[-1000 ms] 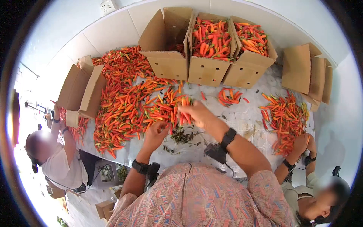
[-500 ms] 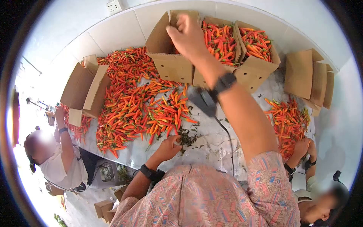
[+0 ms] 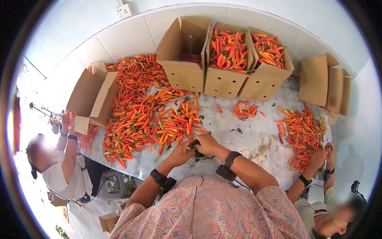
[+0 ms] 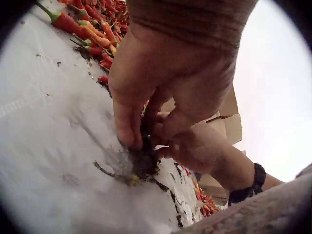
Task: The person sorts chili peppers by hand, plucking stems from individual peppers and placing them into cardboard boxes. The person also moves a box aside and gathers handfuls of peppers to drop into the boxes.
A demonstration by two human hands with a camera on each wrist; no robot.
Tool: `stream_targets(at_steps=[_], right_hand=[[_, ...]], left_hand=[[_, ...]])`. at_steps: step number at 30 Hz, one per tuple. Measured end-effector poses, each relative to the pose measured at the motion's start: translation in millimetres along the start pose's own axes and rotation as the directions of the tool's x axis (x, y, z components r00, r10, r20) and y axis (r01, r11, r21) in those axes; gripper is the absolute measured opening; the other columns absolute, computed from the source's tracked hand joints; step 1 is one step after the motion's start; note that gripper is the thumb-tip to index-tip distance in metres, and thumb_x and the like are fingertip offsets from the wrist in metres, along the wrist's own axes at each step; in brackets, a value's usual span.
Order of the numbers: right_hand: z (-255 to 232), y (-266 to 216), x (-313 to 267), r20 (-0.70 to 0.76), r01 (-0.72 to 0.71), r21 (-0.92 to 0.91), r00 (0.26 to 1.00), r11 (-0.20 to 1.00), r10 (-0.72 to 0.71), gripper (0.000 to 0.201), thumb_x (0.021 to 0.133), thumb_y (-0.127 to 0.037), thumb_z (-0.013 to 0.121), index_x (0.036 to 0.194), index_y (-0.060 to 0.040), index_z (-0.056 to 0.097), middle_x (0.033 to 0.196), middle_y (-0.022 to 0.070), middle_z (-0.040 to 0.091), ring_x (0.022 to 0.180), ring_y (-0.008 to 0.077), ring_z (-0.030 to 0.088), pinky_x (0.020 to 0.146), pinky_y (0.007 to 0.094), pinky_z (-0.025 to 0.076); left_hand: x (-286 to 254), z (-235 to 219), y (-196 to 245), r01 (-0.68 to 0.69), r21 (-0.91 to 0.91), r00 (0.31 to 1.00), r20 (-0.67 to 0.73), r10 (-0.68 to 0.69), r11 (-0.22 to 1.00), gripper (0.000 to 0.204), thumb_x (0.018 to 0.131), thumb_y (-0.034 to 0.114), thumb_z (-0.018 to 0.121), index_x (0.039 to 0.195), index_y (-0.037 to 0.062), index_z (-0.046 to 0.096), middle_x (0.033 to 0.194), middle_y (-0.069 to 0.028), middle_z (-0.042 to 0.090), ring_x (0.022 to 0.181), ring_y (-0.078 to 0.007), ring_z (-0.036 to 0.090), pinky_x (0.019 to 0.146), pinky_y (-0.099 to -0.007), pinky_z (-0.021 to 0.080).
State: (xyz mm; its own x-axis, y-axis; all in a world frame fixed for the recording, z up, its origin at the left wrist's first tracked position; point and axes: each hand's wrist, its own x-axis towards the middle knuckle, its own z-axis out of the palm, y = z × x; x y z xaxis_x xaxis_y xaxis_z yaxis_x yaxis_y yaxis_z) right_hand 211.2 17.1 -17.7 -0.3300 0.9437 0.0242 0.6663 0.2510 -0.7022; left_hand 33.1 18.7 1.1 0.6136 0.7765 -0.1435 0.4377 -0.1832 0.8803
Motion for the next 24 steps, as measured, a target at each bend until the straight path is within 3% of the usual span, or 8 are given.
stream_targets(at_steps=[5, 8, 10, 11, 13, 16, 19, 24], right_hand=[[-10.9, -0.2, -18.5, 0.286, -0.114, -0.125, 0.947, 0.986, 0.146, 0.028, 0.073, -0.025, 0.059, 0.092, -0.0038, 0.062, 0.082, 0.0160, 0.062, 0.078, 0.0321, 0.060, 0.069, 0.0372, 0.047], [-15.3, 16.3, -47.1, 0.392, -0.048, -0.013, 0.919, 0.999, 0.050, 0.027, 0.075, -0.028, 0.057, 0.089, -0.0059, 0.064, 0.078, 0.0141, 0.063, 0.074, 0.0301, 0.061, 0.067, 0.0362, 0.047], [-24.3, 20.0, -64.5, 0.488, -0.037, -0.029, 0.872, 0.999, 0.047, 0.027, 0.075, -0.028, 0.057, 0.088, -0.0065, 0.064, 0.079, 0.0130, 0.063, 0.073, 0.0288, 0.061, 0.067, 0.0357, 0.047], [-29.2, 20.1, -70.8, 0.577, -0.019, -0.043, 0.816, 0.999, 0.040, 0.026, 0.075, -0.028, 0.057, 0.088, -0.0072, 0.064, 0.079, 0.0119, 0.064, 0.072, 0.0274, 0.061, 0.066, 0.0351, 0.047], [-39.0, 22.9, -78.2, 0.585, -0.042, -0.021, 0.810, 0.999, 0.046, 0.026, 0.075, -0.029, 0.055, 0.085, -0.0077, 0.065, 0.077, 0.0128, 0.063, 0.070, 0.0298, 0.059, 0.064, 0.0379, 0.045], [-45.1, 21.5, -72.1, 0.539, -0.078, -0.052, 0.837, 0.996, 0.094, 0.026, 0.075, -0.029, 0.053, 0.083, -0.0080, 0.065, 0.075, 0.0141, 0.062, 0.068, 0.0317, 0.058, 0.062, 0.0403, 0.044], [-47.8, 11.5, -56.4, 0.379, -0.108, -0.064, 0.917, 0.992, 0.125, 0.025, 0.075, -0.027, 0.055, 0.086, -0.0072, 0.065, 0.076, 0.0132, 0.063, 0.069, 0.0277, 0.060, 0.063, 0.0363, 0.046], [-32.9, -11.5, -34.8, 0.157, -0.151, 0.168, 0.980, 0.974, 0.125, 0.025, 0.074, -0.023, 0.059, 0.089, -0.0040, 0.064, 0.078, 0.0141, 0.064, 0.070, 0.0266, 0.061, 0.065, 0.0340, 0.047]], left_hand=[[-0.8, 1.4, -11.6, -0.010, -0.131, 0.989, 0.145, 0.029, 0.991, 0.042, 0.074, 0.012, 0.057, 0.115, 0.0035, 0.050, 0.103, -0.0152, 0.060, 0.095, -0.0260, 0.059, 0.080, -0.0338, 0.046], [-5.5, -11.1, 0.3, -0.047, 0.058, 0.986, 0.161, 0.037, 0.997, 0.034, 0.074, 0.010, 0.057, 0.107, 0.0032, 0.055, 0.097, -0.0137, 0.061, 0.087, -0.0284, 0.060, 0.076, -0.0354, 0.047], [-3.2, -23.9, -1.0, -0.034, 0.252, 0.988, -0.137, 0.070, 0.967, 0.028, 0.073, 0.010, 0.058, 0.100, 0.0023, 0.057, 0.089, -0.0126, 0.062, 0.080, -0.0306, 0.060, 0.072, -0.0378, 0.048], [-1.2, -31.7, -1.4, -0.033, 0.251, 0.988, -0.136, 0.069, 0.967, 0.028, 0.073, 0.010, 0.058, 0.100, 0.0023, 0.057, 0.089, -0.0126, 0.062, 0.080, -0.0306, 0.060, 0.072, -0.0378, 0.048], [5.1, -48.5, -1.9, -0.040, 0.443, 0.889, -0.393, 0.234, 0.896, 0.027, 0.072, 0.010, 0.058, 0.098, 0.0028, 0.058, 0.087, -0.0121, 0.060, 0.075, -0.0322, 0.058, 0.069, -0.0395, 0.048], [17.6, -60.9, -14.9, -0.010, 0.656, 0.816, -0.431, 0.385, 0.755, 0.024, 0.071, 0.011, 0.059, 0.094, 0.0038, 0.058, 0.090, -0.0117, 0.058, 0.075, -0.0313, 0.059, 0.065, -0.0395, 0.049], [21.8, -57.2, -14.3, 0.172, 0.597, 0.890, -0.435, 0.136, 0.784, 0.016, 0.072, 0.009, 0.059, 0.087, 0.0031, 0.060, 0.092, -0.0134, 0.057, 0.080, -0.0321, 0.058, 0.064, -0.0416, 0.048], [5.4, -46.3, -10.5, 0.145, 0.657, 0.900, -0.399, 0.178, 0.740, 0.014, 0.073, 0.013, 0.058, 0.084, 0.0047, 0.058, 0.086, -0.0122, 0.056, 0.071, -0.0305, 0.058, 0.058, -0.0405, 0.048]])
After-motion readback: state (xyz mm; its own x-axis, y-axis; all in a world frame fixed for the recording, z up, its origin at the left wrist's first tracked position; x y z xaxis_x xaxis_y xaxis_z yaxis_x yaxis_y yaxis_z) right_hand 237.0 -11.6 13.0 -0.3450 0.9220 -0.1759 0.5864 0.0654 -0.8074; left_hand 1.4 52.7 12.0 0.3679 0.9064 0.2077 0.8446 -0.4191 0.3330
